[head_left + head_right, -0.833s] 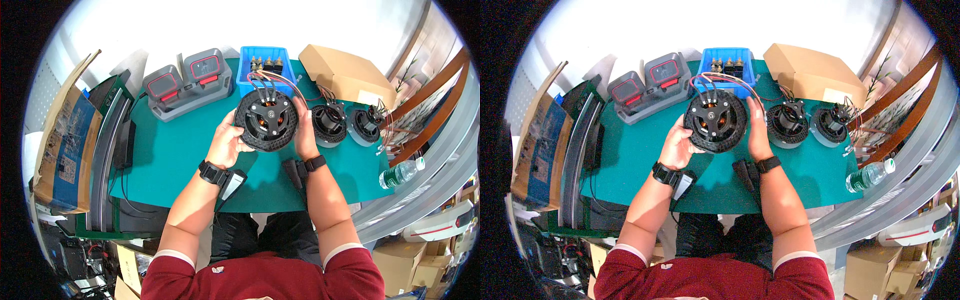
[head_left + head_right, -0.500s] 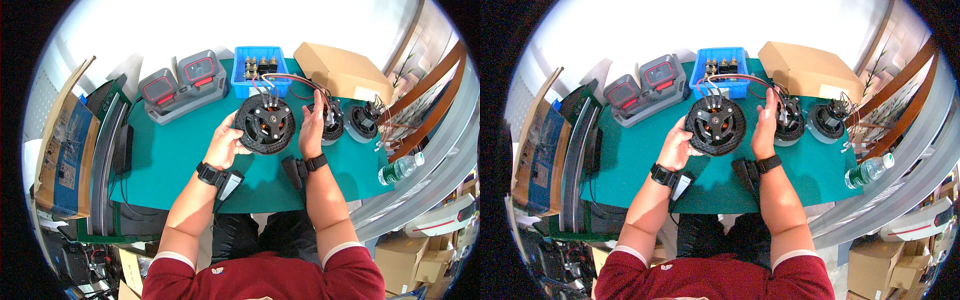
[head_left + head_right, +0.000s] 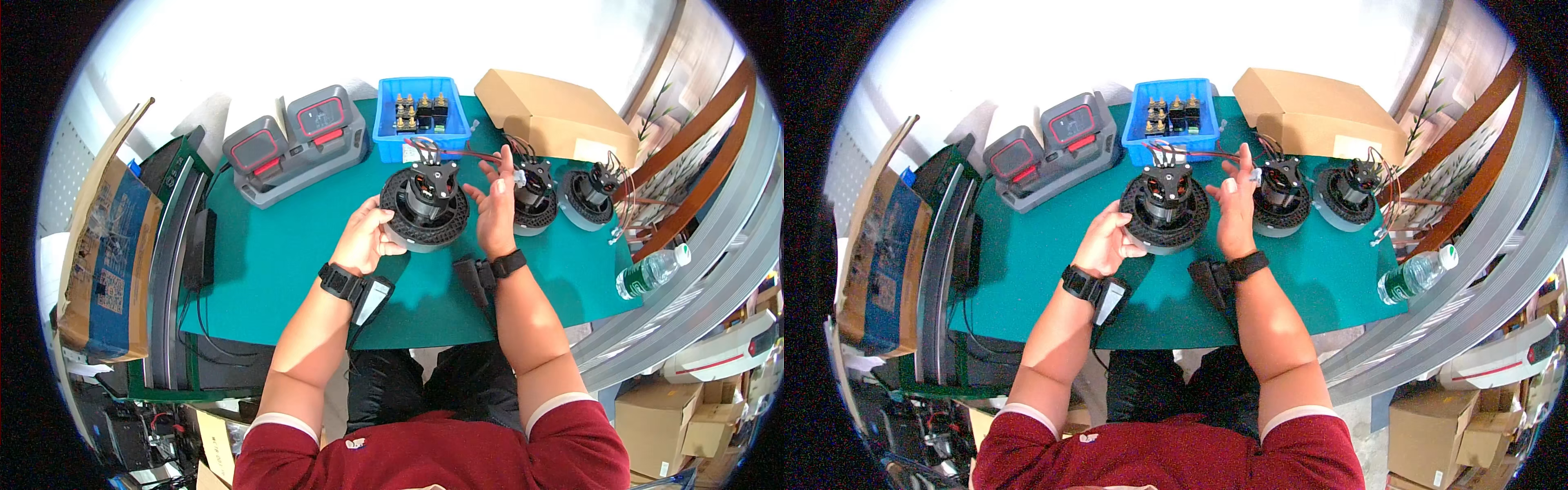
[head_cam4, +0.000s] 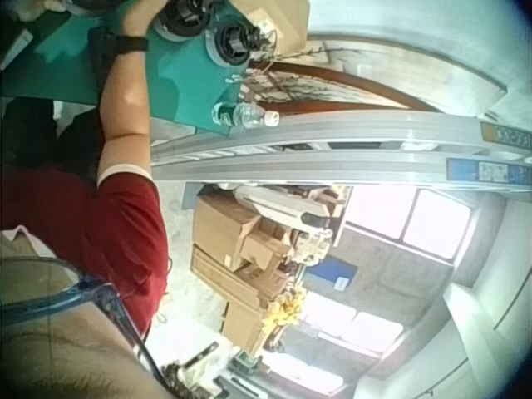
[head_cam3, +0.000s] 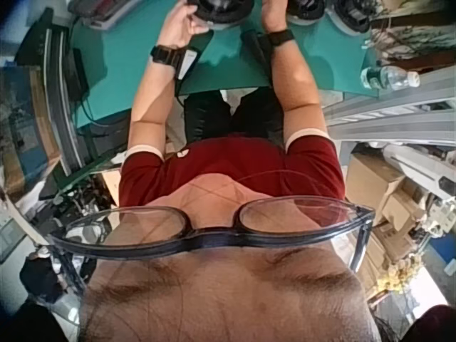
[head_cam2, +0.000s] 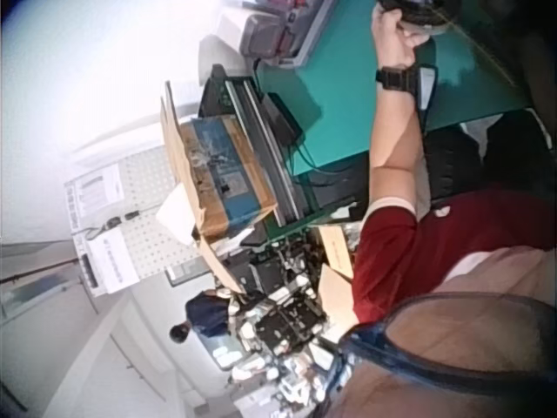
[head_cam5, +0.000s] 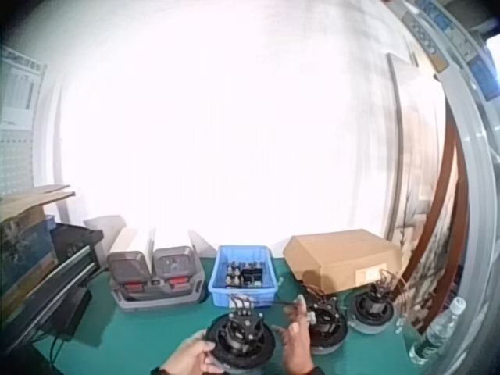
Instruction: Inspecting and arranging electromechanical motor components on a workshop table.
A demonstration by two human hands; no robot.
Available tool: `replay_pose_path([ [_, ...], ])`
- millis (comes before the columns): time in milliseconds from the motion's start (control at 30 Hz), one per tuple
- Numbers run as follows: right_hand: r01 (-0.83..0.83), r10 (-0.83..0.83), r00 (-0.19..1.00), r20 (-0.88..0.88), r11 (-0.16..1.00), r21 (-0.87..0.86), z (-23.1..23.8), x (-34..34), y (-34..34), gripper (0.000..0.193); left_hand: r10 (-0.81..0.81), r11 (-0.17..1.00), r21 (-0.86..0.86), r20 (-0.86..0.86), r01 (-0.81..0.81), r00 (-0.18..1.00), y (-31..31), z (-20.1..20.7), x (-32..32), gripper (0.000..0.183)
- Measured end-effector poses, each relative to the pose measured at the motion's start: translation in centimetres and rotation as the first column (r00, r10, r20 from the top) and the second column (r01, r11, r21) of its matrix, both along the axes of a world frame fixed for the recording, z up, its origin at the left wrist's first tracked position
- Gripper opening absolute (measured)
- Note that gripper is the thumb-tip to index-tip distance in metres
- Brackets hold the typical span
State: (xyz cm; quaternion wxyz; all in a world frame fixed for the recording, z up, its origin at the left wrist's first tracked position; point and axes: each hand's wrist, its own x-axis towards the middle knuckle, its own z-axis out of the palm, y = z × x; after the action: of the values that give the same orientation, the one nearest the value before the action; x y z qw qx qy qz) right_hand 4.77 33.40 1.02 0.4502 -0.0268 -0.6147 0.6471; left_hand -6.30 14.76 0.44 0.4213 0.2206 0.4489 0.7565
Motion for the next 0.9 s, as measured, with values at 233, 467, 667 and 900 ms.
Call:
replay_pose_path([
  [233,0.046,-0.061,0.988,0.140,0.993,0.106,-0.6,-0.1,-1.1,0.077,-0.020,1.000,-0.003,0.097,0.021,0.995,0.2,0.0,0.1,0.036],
  [467,0.116,-0.139,0.980,0.144,0.980,0.160,-1.4,-0.7,-1.2,0.075,-0.084,0.996,0.004,0.112,0.084,0.990,0.3,-0.6,0.0,0.038],
  [667,0.148,-0.169,0.976,0.141,0.978,0.149,-1.5,-0.7,-1.2,0.074,-0.077,0.997,-0.014,0.158,0.081,0.984,0.7,-0.6,0.3,0.041],
  [900,0.163,-0.187,0.967,0.171,0.976,0.147,-2.5,-1.3,-0.6,0.075,-0.095,0.994,-0.036,0.163,0.102,0.982,0.8,-1.0,0.1,0.039],
])
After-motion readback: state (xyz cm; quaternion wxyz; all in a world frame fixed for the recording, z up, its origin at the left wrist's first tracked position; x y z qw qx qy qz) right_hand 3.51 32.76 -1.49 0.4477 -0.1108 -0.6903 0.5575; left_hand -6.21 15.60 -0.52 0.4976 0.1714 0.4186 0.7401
